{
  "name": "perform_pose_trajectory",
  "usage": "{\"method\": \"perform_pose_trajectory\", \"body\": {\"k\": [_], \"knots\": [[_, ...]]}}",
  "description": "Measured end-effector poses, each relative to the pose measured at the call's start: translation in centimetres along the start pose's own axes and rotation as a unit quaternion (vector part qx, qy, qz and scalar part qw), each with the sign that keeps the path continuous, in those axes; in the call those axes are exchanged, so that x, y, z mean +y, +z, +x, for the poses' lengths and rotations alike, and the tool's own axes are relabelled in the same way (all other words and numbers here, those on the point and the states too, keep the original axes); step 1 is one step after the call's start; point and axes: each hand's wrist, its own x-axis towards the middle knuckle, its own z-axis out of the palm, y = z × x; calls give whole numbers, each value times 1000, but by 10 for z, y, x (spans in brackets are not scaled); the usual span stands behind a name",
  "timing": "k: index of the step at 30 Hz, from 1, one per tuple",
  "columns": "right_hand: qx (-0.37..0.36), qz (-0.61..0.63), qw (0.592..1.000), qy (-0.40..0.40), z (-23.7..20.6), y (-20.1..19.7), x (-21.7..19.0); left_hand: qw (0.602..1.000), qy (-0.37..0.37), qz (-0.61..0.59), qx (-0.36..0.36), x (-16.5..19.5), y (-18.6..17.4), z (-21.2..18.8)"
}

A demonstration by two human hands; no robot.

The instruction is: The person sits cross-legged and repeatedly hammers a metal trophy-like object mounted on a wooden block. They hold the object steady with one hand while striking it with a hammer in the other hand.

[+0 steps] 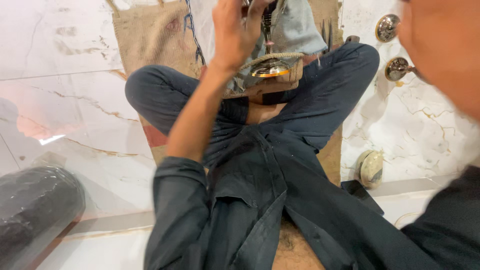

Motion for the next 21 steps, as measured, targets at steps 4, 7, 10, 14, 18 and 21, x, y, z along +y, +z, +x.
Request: {"method": "perform_pose_trajectory", "body": {"k": [4,7,10,14,18,21], "knots": [[-9,6,1000,-11,1,2,-5,987,-19,-71,146,14,22,-15],[-19,9,1000,-15,1,5,-8,986,-16,-9,167,10,24,-19],[-19,11,1000,-19,1,8,-8,986,-73,-45,144,6,23,-20],[-20,15,999,-24,1,11,-7,967,-109,-139,186,4,23,-14],[-21,22,999,-28,2,13,-5,995,-22,23,99,3,18,-7],[-22,27,999,-28,2,15,-3,995,-32,-3,94,5,14,-7]]}}
